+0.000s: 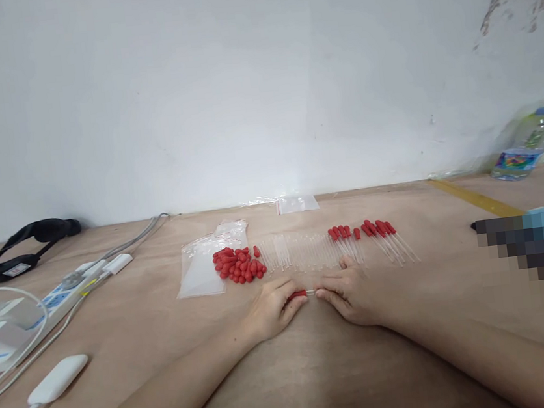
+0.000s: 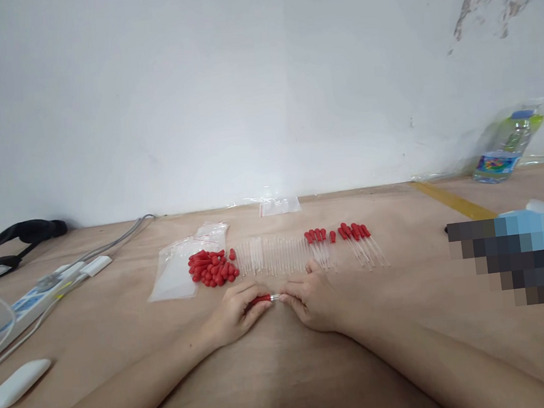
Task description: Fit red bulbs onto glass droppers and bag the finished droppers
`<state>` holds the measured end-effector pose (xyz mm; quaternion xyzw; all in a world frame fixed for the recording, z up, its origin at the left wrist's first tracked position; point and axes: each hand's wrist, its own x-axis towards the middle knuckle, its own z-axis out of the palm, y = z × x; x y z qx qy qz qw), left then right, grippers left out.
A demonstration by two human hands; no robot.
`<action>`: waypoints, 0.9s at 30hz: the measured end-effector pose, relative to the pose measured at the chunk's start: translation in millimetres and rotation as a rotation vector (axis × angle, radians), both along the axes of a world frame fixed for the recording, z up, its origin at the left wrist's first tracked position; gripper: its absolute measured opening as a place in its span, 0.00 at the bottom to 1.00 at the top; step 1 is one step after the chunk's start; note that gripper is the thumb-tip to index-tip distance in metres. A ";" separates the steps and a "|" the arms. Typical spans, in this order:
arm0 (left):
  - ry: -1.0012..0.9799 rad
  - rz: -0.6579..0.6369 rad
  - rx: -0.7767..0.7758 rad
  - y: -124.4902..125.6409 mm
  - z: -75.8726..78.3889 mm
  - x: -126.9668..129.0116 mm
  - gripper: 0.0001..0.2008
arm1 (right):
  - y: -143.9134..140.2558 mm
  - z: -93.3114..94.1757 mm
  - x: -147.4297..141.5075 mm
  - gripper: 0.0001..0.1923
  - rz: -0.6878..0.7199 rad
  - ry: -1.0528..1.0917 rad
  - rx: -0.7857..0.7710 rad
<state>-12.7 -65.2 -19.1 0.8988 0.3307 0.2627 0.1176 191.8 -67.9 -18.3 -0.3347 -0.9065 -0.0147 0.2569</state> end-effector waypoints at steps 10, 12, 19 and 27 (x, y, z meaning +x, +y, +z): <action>0.062 -0.045 0.012 2.7 -0.6 -0.8 0.11 | 2.5 -6.8 -8.6 0.17 0.012 -0.002 -0.173; 0.022 -0.026 0.008 3.3 0.8 -0.9 0.10 | 1.8 -3.1 -10.6 0.17 0.000 0.023 -0.208; -0.190 0.183 -0.022 2.6 -1.7 -6.0 0.22 | 33.8 28.6 33.9 0.12 -0.290 0.268 -0.259; -0.094 0.141 -0.074 2.1 -0.8 -6.4 0.14 | 67.6 25.1 91.2 0.16 -0.992 0.100 -0.283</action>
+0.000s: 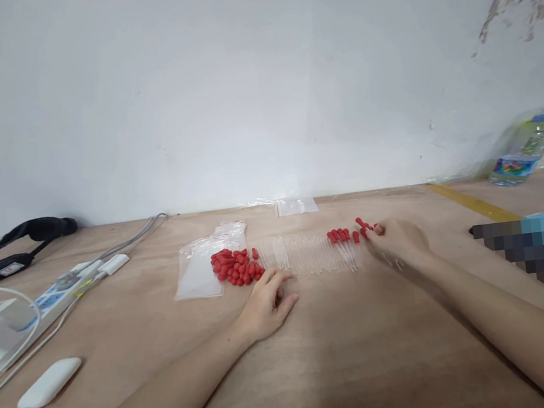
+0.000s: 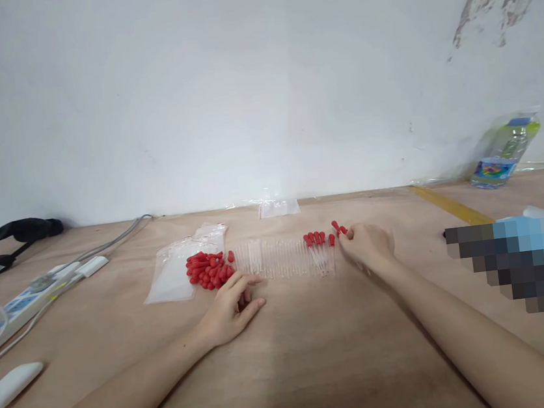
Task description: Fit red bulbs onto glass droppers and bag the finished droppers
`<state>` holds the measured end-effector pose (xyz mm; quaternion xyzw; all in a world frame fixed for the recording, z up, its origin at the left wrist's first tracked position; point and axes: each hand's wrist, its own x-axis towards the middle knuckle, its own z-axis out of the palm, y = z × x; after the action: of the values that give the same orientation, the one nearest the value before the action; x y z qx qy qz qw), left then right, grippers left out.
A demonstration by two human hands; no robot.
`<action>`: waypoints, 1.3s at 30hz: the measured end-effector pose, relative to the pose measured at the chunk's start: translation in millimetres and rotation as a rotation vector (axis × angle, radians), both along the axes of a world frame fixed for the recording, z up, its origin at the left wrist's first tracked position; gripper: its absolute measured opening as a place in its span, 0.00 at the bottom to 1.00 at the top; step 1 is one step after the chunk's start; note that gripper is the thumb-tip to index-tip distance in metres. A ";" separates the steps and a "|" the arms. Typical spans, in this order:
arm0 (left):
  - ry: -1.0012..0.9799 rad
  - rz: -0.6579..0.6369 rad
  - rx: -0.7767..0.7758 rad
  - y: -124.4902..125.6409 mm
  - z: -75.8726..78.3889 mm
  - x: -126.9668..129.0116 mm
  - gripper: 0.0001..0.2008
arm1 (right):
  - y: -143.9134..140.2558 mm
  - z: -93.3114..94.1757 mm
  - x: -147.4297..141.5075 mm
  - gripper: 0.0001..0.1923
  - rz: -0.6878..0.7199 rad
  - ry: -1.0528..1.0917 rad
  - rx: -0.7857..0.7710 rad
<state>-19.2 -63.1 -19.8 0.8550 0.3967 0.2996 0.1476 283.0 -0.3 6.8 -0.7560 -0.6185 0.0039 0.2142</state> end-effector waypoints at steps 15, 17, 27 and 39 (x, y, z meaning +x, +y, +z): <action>-0.003 -0.024 -0.019 0.1 -0.4 0.3 0.08 | 0.9 -12.5 -10.2 0.18 -0.002 -0.161 -0.061; -0.003 -0.021 -0.021 0.2 -0.6 0.1 0.07 | 0.2 -14.2 -13.3 0.15 0.064 -0.122 -0.032; 0.006 -0.031 -0.008 -0.1 -4.3 0.6 0.07 | -4.1 -11.5 -24.1 0.15 0.068 -0.130 -0.177; 0.519 0.636 0.147 66.8 61.4 -24.1 0.11 | -5.5 -17.0 -35.6 0.18 0.017 -0.260 -0.156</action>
<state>-43.3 3.8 41.5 0.7453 0.6425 0.1323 -0.1188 247.4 -5.8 -10.1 -0.7592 -0.6453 -0.0443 0.0727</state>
